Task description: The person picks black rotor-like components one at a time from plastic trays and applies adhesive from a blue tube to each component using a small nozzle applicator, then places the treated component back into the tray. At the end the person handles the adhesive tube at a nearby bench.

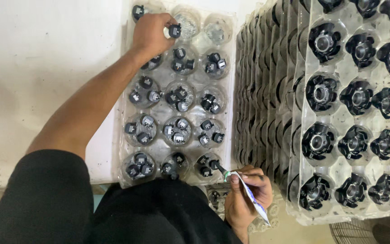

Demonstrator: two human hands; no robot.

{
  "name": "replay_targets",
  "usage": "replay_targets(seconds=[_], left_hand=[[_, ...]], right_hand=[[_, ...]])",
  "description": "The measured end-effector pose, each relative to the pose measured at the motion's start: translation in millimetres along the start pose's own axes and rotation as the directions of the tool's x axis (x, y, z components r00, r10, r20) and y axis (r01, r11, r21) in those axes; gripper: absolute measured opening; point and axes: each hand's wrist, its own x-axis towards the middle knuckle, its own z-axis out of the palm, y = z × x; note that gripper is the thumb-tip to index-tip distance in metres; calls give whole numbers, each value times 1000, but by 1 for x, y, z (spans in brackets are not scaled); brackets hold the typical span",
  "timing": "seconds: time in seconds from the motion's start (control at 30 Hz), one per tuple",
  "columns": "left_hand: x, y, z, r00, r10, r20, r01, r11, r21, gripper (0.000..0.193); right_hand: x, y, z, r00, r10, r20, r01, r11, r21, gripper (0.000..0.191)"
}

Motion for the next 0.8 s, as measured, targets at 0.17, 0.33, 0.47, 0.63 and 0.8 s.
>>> replay_targets(seconds=[0.17,0.33,0.47,0.63,0.8], left_hand=[[51,-36,35,993,43,107,-75,945,318,34],[75,-58,52,960,26,279,-145,897,417,39],[77,-56,48,966,64,250,-174,877,449,51],[64,-42,15,997,-13,79,1,988,153,38],[27,-21,-19,983,-16,-183,34,995,95,20]], right_hand=[[4,13,-4,998,18,-60,-20,999,-34,23],[6,23,-4,995,60,-80,-64,996,-60,23],[7,27,-3,995,56,-83,-61,996,-57,23],[11,28,-3,986,107,-128,-112,993,-35,23],[14,27,-3,971,164,-171,-161,987,28,20]])
